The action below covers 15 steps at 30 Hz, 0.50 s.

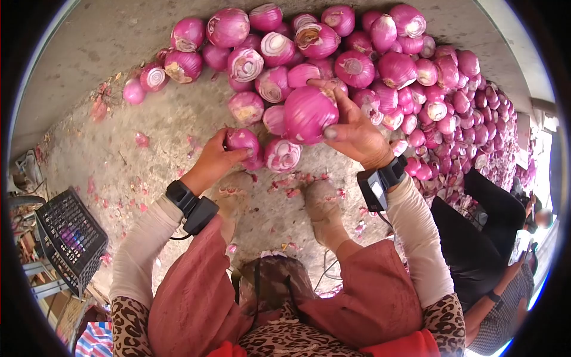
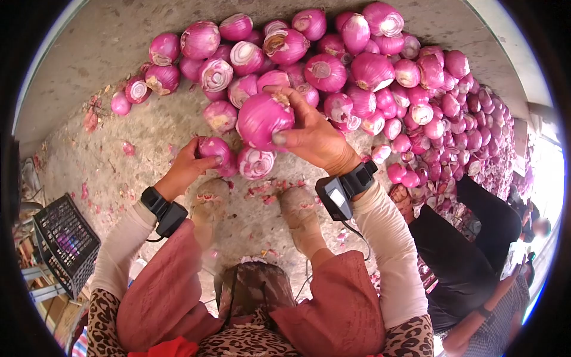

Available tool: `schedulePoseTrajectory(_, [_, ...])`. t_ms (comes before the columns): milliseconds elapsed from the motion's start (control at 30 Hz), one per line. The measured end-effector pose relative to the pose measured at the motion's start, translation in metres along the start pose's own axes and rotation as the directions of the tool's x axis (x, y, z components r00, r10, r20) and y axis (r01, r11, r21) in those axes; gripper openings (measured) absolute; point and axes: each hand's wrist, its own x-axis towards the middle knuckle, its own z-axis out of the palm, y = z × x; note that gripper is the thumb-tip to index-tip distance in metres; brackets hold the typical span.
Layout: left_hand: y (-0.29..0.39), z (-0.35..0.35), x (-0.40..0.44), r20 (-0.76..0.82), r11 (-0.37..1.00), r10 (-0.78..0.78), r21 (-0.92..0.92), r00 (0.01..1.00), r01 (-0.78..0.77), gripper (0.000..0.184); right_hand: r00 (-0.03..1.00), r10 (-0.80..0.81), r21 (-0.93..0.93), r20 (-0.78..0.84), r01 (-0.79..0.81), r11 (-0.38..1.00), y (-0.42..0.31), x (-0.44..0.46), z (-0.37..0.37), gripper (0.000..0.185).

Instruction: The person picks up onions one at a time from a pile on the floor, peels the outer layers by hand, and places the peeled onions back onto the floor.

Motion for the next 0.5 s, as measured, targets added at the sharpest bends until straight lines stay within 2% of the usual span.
schedulePoseTrajectory(33, [-0.004,0.0,0.004,-0.001,1.0,-0.003,0.002,1.0,0.003,0.048,0.994,0.067,-0.073,-0.092,-0.073,0.995,0.0,-0.002,0.005,0.088])
schedulePoseTrajectory(67, [-0.007,0.001,0.008,0.003,0.999,0.03,-0.014,1.0,-0.03,0.051,0.993,0.068,-0.069,-0.093,-0.074,0.995,0.001,-0.003,0.008,0.088])
schedulePoseTrajectory(100, [-0.011,0.002,0.012,0.006,0.998,0.064,-0.03,0.998,-0.064,0.053,0.996,0.018,-0.34,-0.088,-0.047,0.939,0.003,-0.004,0.01,0.085])
schedulePoseTrajectory(133, [-0.014,0.001,0.016,0.007,0.998,0.061,-0.029,0.998,-0.061,0.053,0.997,-0.028,-0.585,-0.069,-0.017,0.811,0.004,-0.004,0.014,0.083])
schedulePoseTrajectory(200, [-0.004,0.006,0.017,-0.006,0.997,0.067,-0.037,0.998,-0.067,0.061,0.995,-0.052,-0.607,-0.085,-0.01,0.795,0.005,-0.005,0.025,0.082])
schedulePoseTrajectory(267, [0.007,0.007,0.013,0.007,0.999,0.044,-0.015,0.999,-0.043,0.059,0.995,-0.032,-0.797,-0.094,-0.056,0.601,0.008,-0.005,0.029,0.082])
schedulePoseTrajectory(333, [0.006,0.007,0.011,0.022,1.0,0.019,0.008,1.0,-0.019,0.057,0.992,0.002,-0.783,-0.124,-0.099,0.614,0.013,-0.007,0.03,0.083])
schedulePoseTrajectory(400, [0.003,0.008,0.009,-0.098,0.997,0.025,0.078,0.995,-0.017,0.057,0.993,-0.011,-0.781,-0.116,-0.084,0.618,0.023,-0.009,0.026,0.085])
schedulePoseTrajectory(433, [0.001,0.008,0.006,-0.097,0.997,0.022,0.079,0.995,-0.014,0.057,0.993,-0.009,-0.779,-0.117,-0.086,0.621,0.026,-0.01,0.025,0.085])
schedulePoseTrajectory(500, [0.023,0.008,-0.011,-0.004,0.987,0.052,-0.151,0.999,-0.052,0.059,0.985,0.088,-0.792,-0.152,-0.174,0.585,0.029,-0.012,0.026,0.088])
